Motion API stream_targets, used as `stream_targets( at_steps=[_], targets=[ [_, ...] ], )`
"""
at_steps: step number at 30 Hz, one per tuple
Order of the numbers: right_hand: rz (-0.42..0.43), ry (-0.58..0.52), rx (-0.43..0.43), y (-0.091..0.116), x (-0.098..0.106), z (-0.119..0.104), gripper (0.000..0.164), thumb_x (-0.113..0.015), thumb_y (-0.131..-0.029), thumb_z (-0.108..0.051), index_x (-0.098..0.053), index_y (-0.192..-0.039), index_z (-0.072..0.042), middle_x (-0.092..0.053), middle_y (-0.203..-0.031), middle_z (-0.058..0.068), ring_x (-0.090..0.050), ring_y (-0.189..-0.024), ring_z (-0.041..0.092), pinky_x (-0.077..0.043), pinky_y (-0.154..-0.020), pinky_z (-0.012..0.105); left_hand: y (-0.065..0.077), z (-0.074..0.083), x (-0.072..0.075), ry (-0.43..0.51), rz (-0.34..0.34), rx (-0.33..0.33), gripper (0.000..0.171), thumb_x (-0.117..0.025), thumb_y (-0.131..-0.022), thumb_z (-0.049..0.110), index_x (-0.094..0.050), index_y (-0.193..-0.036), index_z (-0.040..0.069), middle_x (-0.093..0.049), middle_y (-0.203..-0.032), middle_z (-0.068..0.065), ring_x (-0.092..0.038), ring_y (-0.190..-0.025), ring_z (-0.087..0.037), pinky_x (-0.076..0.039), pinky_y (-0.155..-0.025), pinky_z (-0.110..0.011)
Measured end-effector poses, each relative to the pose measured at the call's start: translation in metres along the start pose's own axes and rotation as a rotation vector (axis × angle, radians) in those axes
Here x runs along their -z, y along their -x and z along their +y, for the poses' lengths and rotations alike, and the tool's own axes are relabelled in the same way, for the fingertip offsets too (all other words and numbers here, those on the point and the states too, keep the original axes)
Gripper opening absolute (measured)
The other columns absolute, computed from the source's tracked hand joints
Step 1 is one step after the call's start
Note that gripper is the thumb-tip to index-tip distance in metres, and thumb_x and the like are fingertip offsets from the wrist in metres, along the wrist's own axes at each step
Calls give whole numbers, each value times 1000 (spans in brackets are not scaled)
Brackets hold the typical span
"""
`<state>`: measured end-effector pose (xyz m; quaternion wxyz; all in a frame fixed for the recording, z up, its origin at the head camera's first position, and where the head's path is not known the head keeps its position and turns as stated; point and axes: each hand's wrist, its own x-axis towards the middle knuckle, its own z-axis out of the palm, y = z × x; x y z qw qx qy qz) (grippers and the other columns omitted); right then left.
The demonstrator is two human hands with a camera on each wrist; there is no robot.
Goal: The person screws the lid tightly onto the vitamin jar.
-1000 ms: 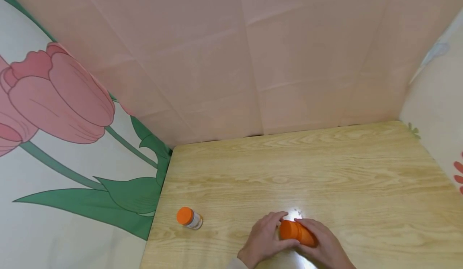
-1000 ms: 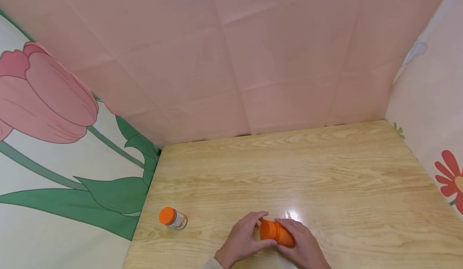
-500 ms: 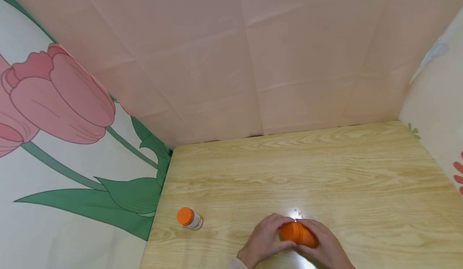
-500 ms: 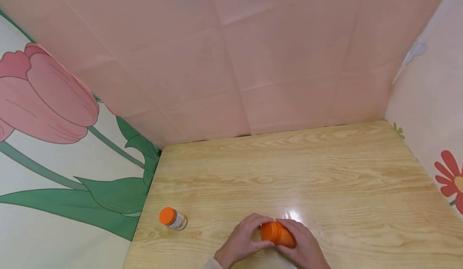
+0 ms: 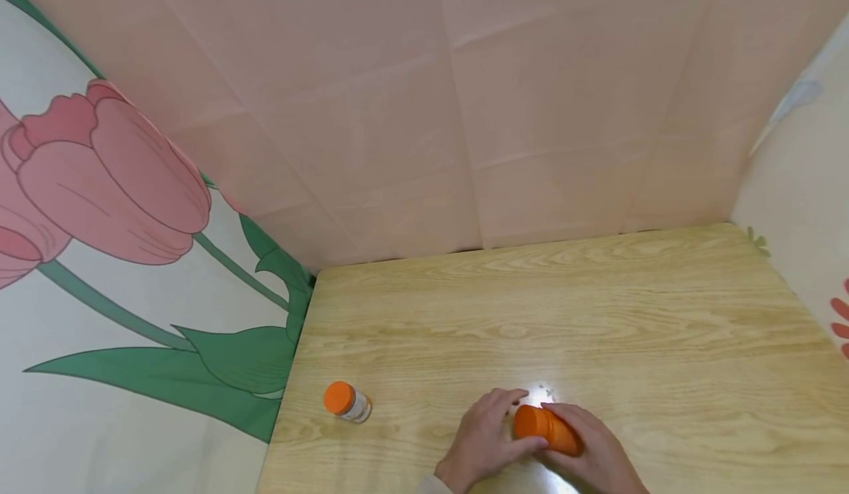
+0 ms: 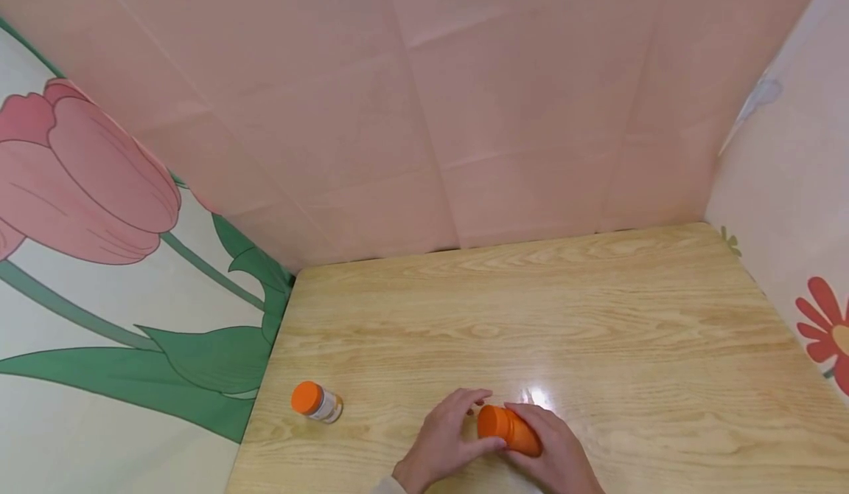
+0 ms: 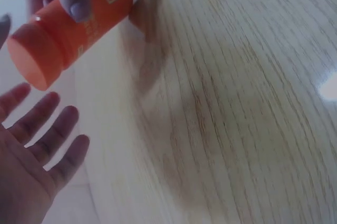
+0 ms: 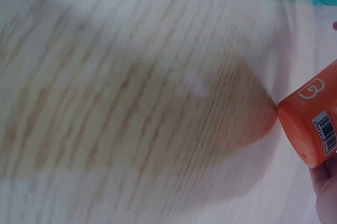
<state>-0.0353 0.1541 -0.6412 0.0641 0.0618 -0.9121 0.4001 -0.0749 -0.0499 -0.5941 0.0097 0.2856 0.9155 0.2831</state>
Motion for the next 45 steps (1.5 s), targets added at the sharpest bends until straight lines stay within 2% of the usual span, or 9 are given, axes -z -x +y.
stream_targets(
  at_steps=[2,4,14,17,23,30,34,40,45],
  targets=[
    [23,13,12,1,-1,0,62,-87,-68,-50,-67,-122,-27,-66,-113,-16,-56,-94,1,-48,-71,23,0,1,0,18,-6,55,61,-62,-87,63,-56,-135,25,-66,-118,12,-61,-99,-2,-50,-84,-22],
    [50,19,33,1,-3,1,63,-88,-67,-47,-67,-122,-26,-66,-113,-16,-57,-94,2,-48,-72,24,0,1,0,32,-5,74,60,-62,-87,64,-59,-132,25,-68,-116,12,-62,-94,-1,-49,-81,-20],
    [77,31,66,2,-5,4,61,-88,-67,-48,-68,-121,-28,-68,-113,-14,-59,-94,3,-49,-71,24,-2,-1,-3,52,-14,39,52,-65,-86,61,-66,-121,22,-70,-115,14,-60,-86,4,-42,-73,-6],
    [65,28,66,2,-3,4,60,-88,-67,-49,-66,-121,-32,-67,-112,-15,-58,-92,1,-48,-70,23,-1,-1,-2,35,-12,5,52,-66,-87,59,-65,-123,23,-69,-111,14,-60,-88,3,-41,-74,-4],
    [15,-10,37,-1,0,3,60,-87,-67,-51,-64,-121,-39,-66,-110,-19,-57,-90,-3,-47,-69,22,0,-4,1,33,-1,-112,50,-70,-87,51,-62,-129,24,-67,-115,13,-60,-103,3,-42,-90,-6],
    [-23,-36,12,-1,3,1,59,-85,-69,-52,-61,-122,-45,-65,-112,-24,-59,-93,-3,-50,-75,23,1,-6,5,64,-40,-184,55,-78,-84,37,-59,-135,25,-63,-122,10,-58,-111,1,-42,-99,-11],
    [-9,-21,26,0,2,2,60,-86,-68,-51,-63,-122,-40,-66,-112,-21,-58,-90,-4,-49,-72,23,2,-5,5,65,-58,-151,59,-77,-84,42,-57,-136,22,-63,-123,10,-58,-113,0,-44,-99,-14],
    [25,22,31,2,0,3,63,-87,-66,-51,-66,-121,-31,-67,-111,-17,-56,-87,-3,-47,-69,22,4,-5,2,66,-55,-35,59,-66,-88,56,-58,-134,20,-65,-120,11,-61,-104,0,-49,-90,-16],
    [98,53,125,3,-5,9,66,-92,-59,-45,-67,-119,-31,-67,-109,-18,-58,-88,-2,-49,-69,24,3,-5,-1,63,-42,-40,53,-64,-89,57,-61,-129,21,-67,-117,13,-59,-98,4,-46,-85,-10]
  ],
)
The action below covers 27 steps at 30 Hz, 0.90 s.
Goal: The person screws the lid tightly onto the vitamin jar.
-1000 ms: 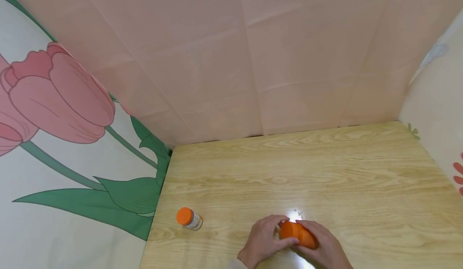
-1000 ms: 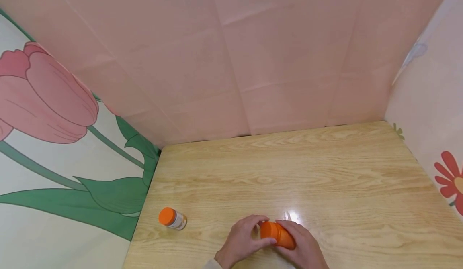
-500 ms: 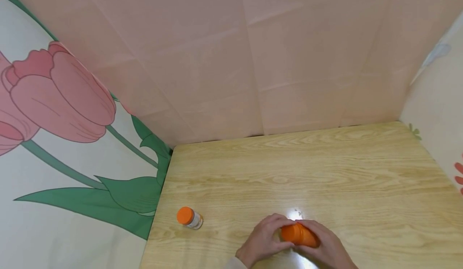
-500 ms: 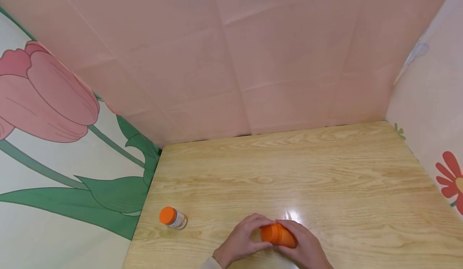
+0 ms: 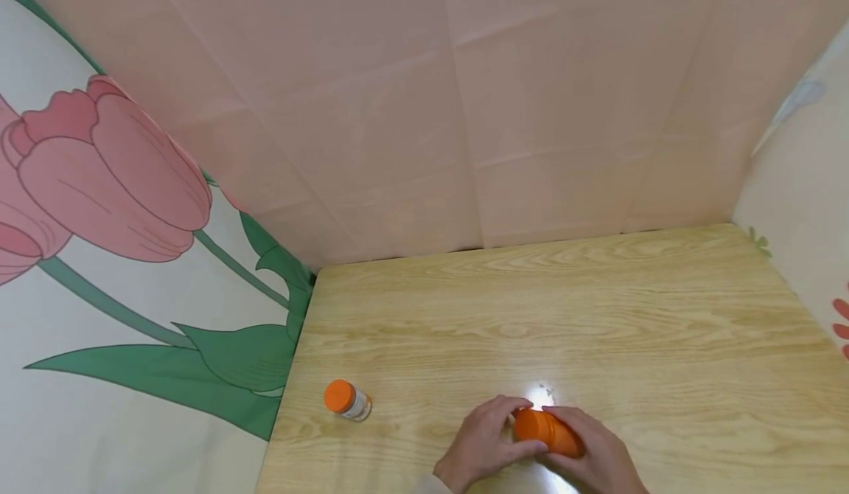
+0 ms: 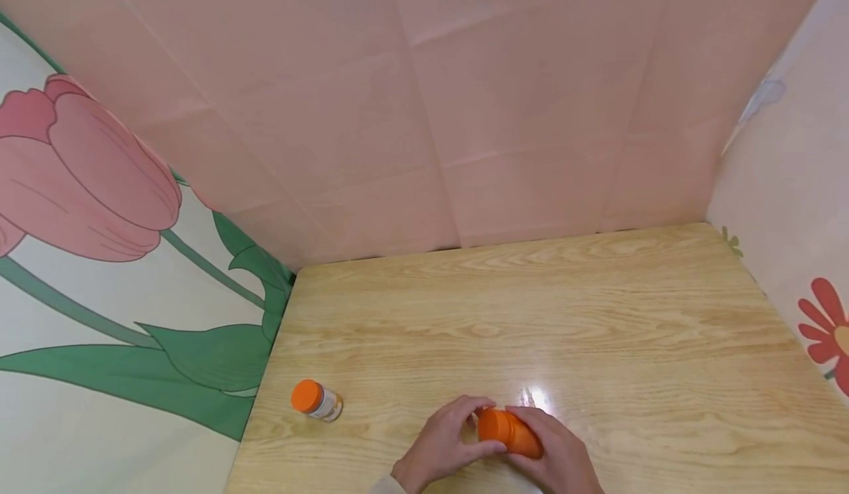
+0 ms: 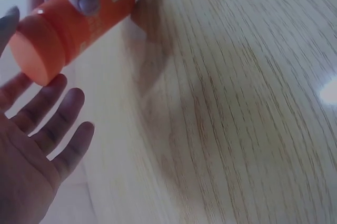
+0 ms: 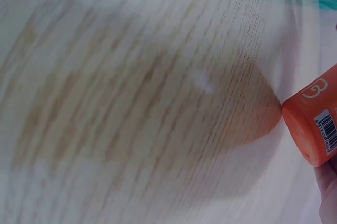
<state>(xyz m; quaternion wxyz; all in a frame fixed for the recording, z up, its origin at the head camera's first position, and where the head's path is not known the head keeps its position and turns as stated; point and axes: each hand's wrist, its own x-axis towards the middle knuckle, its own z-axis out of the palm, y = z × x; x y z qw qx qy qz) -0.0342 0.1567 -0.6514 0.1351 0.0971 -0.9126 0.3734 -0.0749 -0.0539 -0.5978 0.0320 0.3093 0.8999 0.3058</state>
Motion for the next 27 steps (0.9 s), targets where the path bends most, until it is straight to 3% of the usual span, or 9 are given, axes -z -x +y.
stream_targets(
  at_steps=[3,11,15,18,22,27],
  targets=[
    [-5,0,9,-1,0,1,66,-92,-60,-45,-66,-119,-32,-67,-108,-18,-58,-88,-3,-49,-69,24,-1,0,0,1,3,-24,51,-66,-89,54,-62,-128,23,-67,-115,13,-58,-97,6,-43,-85,-6],
    [-126,-60,-82,-5,8,-2,59,-85,-68,-54,-61,-121,-44,-64,-108,-24,-55,-87,-6,-46,-69,20,-1,-1,2,19,-28,-131,52,-75,-88,38,-58,-136,26,-62,-121,11,-57,-110,3,-42,-96,-9],
    [-119,-94,-54,-5,10,-2,58,-87,-69,-48,-61,-122,-44,-64,-109,-24,-57,-87,-5,-47,-68,20,0,-1,2,-11,-10,-189,57,-78,-85,34,-57,-137,24,-61,-124,8,-57,-114,0,-42,-100,-12],
    [-89,-83,-32,-4,8,-1,60,-88,-67,-46,-62,-121,-41,-65,-109,-22,-57,-88,-4,-48,-69,21,0,0,0,-26,7,-149,57,-73,-87,43,-55,-138,24,-62,-123,9,-58,-112,0,-44,-97,-13],
    [-61,-35,-47,-2,5,-2,61,-88,-64,-51,-64,-119,-39,-65,-108,-21,-56,-88,-5,-47,-69,21,-1,3,-1,-32,41,-54,55,-65,-90,55,-58,-133,21,-66,-114,10,-61,-98,-1,-43,-85,-8],
    [-48,-7,-47,-1,3,-2,61,-88,-63,-52,-65,-117,-37,-65,-106,-21,-56,-86,-5,-47,-67,20,-1,4,-2,-42,50,-25,48,-63,-90,57,-64,-125,23,-67,-106,12,-61,-88,1,-37,-76,-1]
  ],
)
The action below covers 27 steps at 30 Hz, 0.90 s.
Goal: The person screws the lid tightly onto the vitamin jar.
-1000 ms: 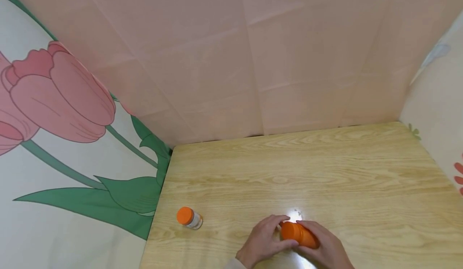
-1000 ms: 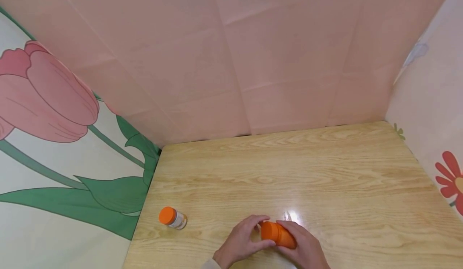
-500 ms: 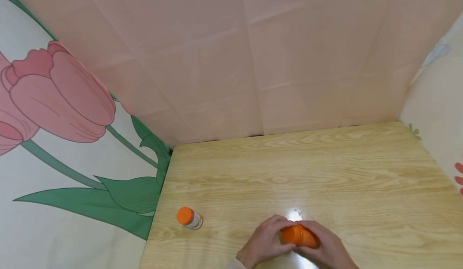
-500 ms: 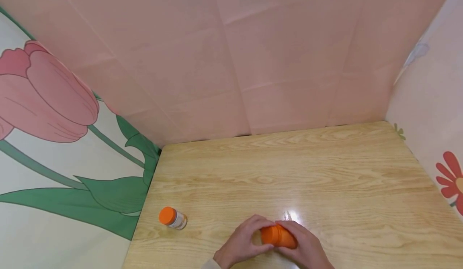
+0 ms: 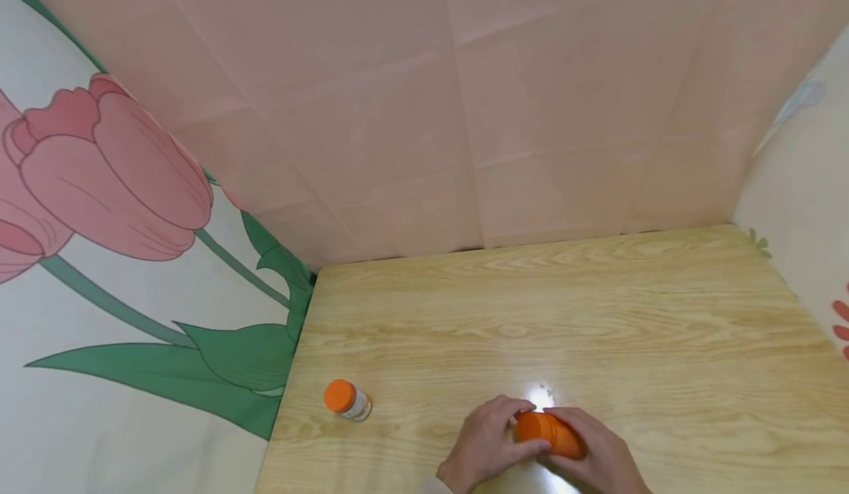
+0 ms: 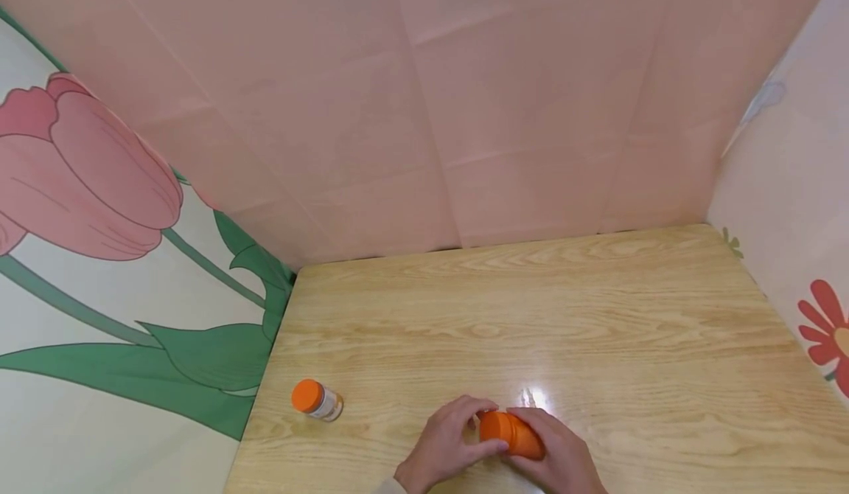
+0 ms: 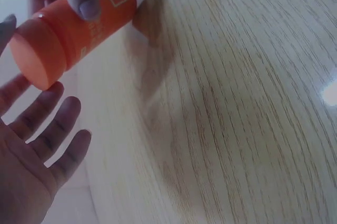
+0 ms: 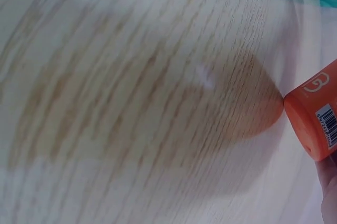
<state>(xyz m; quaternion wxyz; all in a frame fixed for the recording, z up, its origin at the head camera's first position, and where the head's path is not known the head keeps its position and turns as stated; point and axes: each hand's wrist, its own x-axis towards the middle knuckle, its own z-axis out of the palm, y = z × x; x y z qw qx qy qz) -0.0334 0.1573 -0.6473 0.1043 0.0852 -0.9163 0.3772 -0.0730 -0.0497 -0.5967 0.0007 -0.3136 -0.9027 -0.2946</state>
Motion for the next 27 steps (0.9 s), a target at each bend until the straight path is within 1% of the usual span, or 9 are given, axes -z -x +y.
stream_targets(
  at_steps=[4,10,13,15,17,20,23,25,27],
  targets=[
    [-18,-8,-1,0,1,1,61,-87,-64,-52,-63,-119,-40,-64,-108,-23,-56,-87,-6,-47,-68,20,1,-1,0,32,-21,-28,46,-66,-90,52,-63,-128,26,-65,-110,12,-58,-94,5,-38,-80,-1],
    [-40,-42,-5,-1,2,3,63,-88,-65,-49,-61,-122,-42,-65,-110,-22,-56,-88,-6,-47,-68,21,0,-4,1,33,-12,-167,48,-75,-87,35,-61,-131,26,-61,-121,9,-57,-109,3,-40,-95,-4],
    [-37,-51,-4,-1,3,3,63,-88,-66,-49,-61,-122,-42,-65,-111,-22,-57,-87,-5,-47,-68,21,0,-5,2,23,-7,-208,49,-78,-85,31,-61,-131,24,-60,-125,8,-57,-113,2,-40,-98,-6],
    [-28,-52,-2,0,2,4,63,-88,-66,-49,-61,-123,-42,-65,-111,-22,-57,-87,-5,-48,-68,21,0,-5,2,25,-6,-198,51,-77,-86,34,-60,-133,23,-61,-125,9,-57,-114,2,-40,-99,-7],
    [-9,-47,5,0,1,4,64,-89,-65,-48,-62,-122,-40,-65,-110,-21,-57,-87,-5,-48,-68,21,0,-3,1,20,2,-159,53,-74,-87,40,-57,-135,23,-62,-125,9,-57,-114,1,-42,-99,-9],
    [30,-24,18,1,-1,4,66,-91,-61,-46,-64,-120,-36,-66,-108,-18,-57,-86,-4,-48,-68,22,0,-1,1,11,16,-76,56,-69,-89,50,-56,-135,21,-64,-120,10,-60,-107,0,-44,-92,-10],
    [60,1,14,2,-3,4,65,-92,-59,-46,-66,-118,-33,-68,-108,-16,-59,-87,-2,-49,-68,23,1,0,0,10,17,-9,55,-64,-90,55,-58,-132,21,-66,-113,11,-61,-97,0,-44,-83,-9],
    [71,17,6,3,-4,4,65,-92,-59,-46,-67,-117,-32,-69,-108,-15,-60,-87,-1,-49,-68,23,1,0,0,12,9,13,54,-63,-90,57,-61,-129,20,-67,-111,11,-61,-93,0,-43,-80,-8],
    [82,29,7,3,-5,3,65,-93,-58,-46,-67,-117,-30,-69,-109,-14,-61,-88,1,-49,-68,24,1,0,0,15,-1,24,52,-62,-90,58,-62,-127,21,-68,-113,12,-62,-93,1,-44,-81,-9]
  ],
)
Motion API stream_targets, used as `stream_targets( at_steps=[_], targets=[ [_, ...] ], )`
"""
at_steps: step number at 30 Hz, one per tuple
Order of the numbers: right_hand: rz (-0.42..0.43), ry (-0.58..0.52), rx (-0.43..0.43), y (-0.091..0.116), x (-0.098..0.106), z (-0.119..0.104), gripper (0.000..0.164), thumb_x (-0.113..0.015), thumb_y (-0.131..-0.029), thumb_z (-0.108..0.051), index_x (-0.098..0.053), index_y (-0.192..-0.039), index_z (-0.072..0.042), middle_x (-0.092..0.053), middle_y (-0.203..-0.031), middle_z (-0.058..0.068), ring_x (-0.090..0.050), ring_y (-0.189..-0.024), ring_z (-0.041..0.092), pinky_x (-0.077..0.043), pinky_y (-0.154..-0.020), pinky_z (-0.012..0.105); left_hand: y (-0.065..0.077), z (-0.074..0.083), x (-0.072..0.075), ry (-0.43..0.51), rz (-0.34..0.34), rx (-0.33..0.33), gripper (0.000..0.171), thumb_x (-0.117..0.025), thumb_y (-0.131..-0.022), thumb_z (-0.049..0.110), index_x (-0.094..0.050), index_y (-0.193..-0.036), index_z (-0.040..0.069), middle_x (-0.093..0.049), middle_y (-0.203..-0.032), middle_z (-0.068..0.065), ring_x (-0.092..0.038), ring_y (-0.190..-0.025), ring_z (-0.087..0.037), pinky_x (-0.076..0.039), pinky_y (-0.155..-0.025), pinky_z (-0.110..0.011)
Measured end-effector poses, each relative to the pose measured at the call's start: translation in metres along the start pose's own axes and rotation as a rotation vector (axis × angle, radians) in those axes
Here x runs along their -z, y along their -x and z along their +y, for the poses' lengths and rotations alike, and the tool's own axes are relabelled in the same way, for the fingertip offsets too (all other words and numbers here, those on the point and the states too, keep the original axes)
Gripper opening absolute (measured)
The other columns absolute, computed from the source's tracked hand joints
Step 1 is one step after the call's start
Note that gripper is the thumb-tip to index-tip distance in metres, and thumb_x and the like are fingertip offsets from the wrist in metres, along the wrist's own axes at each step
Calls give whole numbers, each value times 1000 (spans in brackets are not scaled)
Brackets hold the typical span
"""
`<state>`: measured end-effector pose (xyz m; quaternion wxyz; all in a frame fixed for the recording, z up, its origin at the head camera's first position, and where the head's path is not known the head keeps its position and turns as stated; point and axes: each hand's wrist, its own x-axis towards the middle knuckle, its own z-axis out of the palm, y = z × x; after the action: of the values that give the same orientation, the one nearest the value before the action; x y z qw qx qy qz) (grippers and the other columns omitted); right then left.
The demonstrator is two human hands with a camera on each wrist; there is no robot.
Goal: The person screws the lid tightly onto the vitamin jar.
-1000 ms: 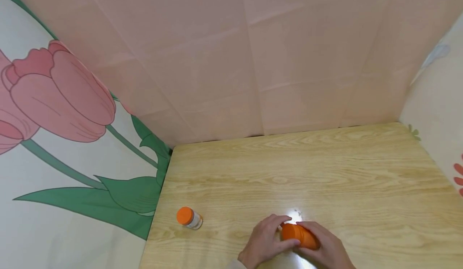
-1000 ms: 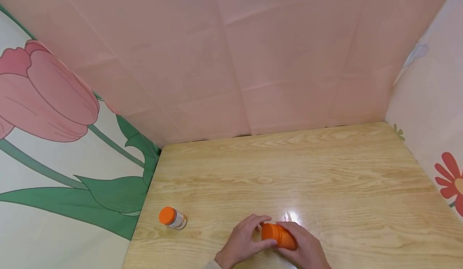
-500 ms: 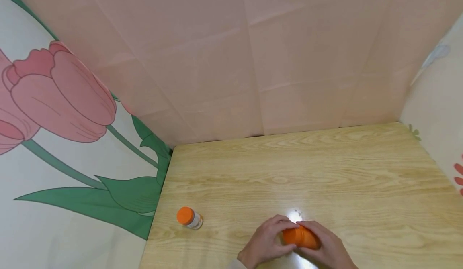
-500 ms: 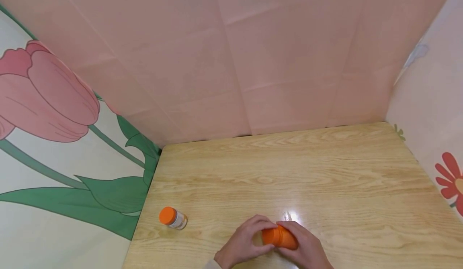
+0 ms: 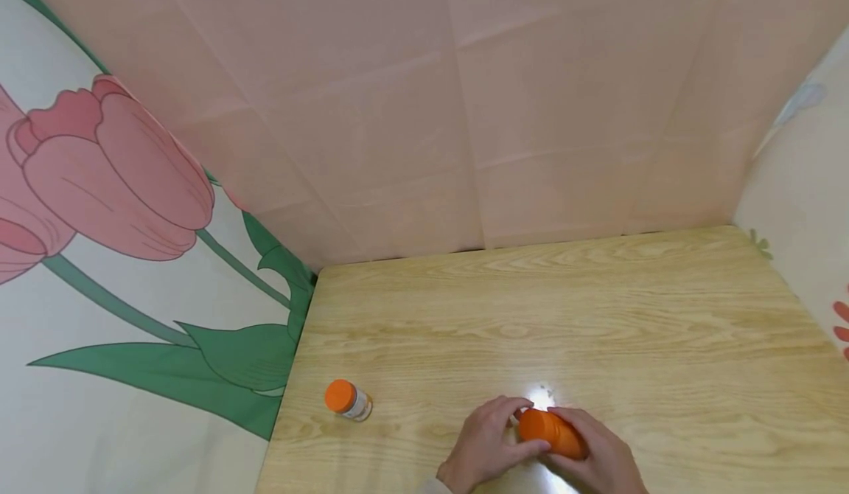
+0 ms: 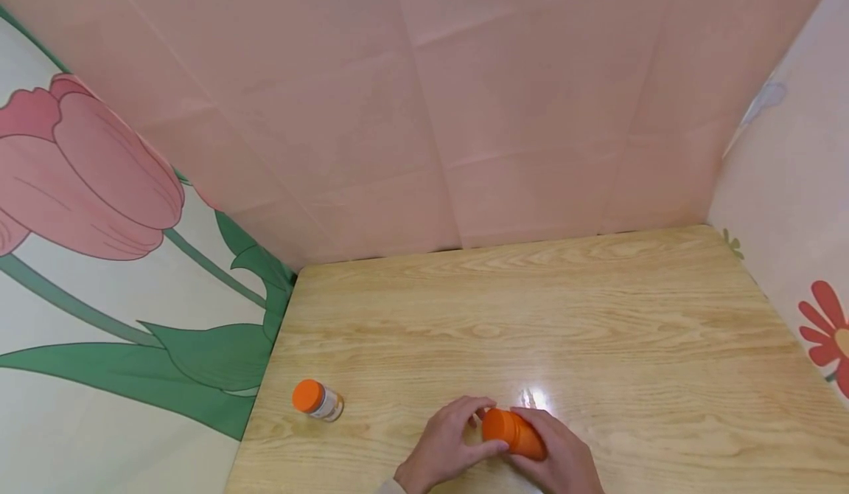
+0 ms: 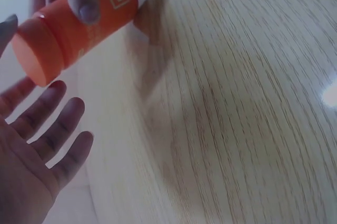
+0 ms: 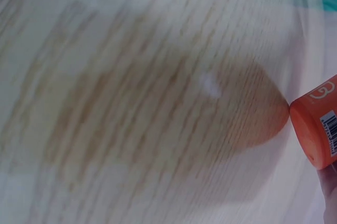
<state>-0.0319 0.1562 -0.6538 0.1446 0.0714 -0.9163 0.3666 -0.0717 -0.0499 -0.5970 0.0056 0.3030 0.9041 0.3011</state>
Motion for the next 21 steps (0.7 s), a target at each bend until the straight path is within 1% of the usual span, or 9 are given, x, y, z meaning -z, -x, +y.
stream_targets(
  at_steps=[2,5,8,11,13,15,16,18,21],
  targets=[
    [6,7,6,0,0,0,66,-93,-57,-44,-68,-117,-29,-70,-109,-13,-62,-88,2,-50,-68,25,0,0,0,1,-11,0,51,-62,-91,58,-62,-126,21,-68,-113,12,-61,-94,1,-45,-82,-9],
    [3,-1,14,1,0,2,67,-93,-57,-45,-67,-118,-30,-69,-109,-14,-61,-88,1,-50,-69,25,0,0,1,8,-22,-25,50,-64,-91,55,-62,-128,20,-67,-115,12,-61,-97,2,-44,-86,-8],
    [-22,-27,18,0,2,4,68,-92,-59,-47,-66,-119,-33,-67,-108,-17,-59,-87,-2,-49,-69,24,-1,-1,2,18,-28,-81,49,-68,-90,48,-61,-130,21,-66,-117,12,-60,-103,3,-42,-92,-7],
    [-65,-59,1,-2,5,6,67,-91,-61,-48,-63,-121,-38,-66,-108,-20,-57,-87,-4,-47,-69,22,-2,-3,2,35,-34,-152,50,-72,-89,41,-58,-134,23,-65,-121,11,-58,-110,4,-40,-96,-6],
    [-93,-79,-21,-2,6,5,66,-90,-63,-49,-62,-122,-40,-66,-109,-21,-57,-87,-5,-47,-69,22,-3,-4,3,43,-38,-190,53,-74,-88,37,-56,-136,24,-64,-122,11,-57,-111,3,-39,-98,-6],
    [-103,-92,-29,-2,7,5,66,-90,-64,-48,-61,-122,-41,-65,-110,-22,-57,-87,-5,-47,-69,21,-3,-4,3,47,-36,-215,55,-75,-88,34,-56,-137,23,-64,-122,10,-57,-112,3,-38,-98,-5],
    [-100,-96,-24,-2,7,5,66,-90,-64,-47,-61,-122,-41,-65,-110,-22,-57,-87,-5,-48,-69,21,-2,-4,3,44,-33,-216,55,-75,-87,35,-56,-137,23,-64,-122,10,-57,-111,3,-38,-98,-5],
    [-76,-89,9,-2,6,5,67,-92,-62,-45,-63,-122,-38,-66,-109,-20,-58,-87,-4,-48,-69,22,-2,-4,2,39,-25,-194,54,-75,-87,38,-57,-136,22,-64,-121,10,-58,-111,2,-39,-97,-6],
    [-27,-58,61,-1,4,6,70,-95,-57,-40,-65,-120,-33,-67,-108,-17,-59,-87,-3,-48,-70,20,0,-1,0,20,-18,-119,54,-72,-87,47,-58,-132,20,-64,-115,11,-60,-103,0,-41,-91,-6]
  ],
)
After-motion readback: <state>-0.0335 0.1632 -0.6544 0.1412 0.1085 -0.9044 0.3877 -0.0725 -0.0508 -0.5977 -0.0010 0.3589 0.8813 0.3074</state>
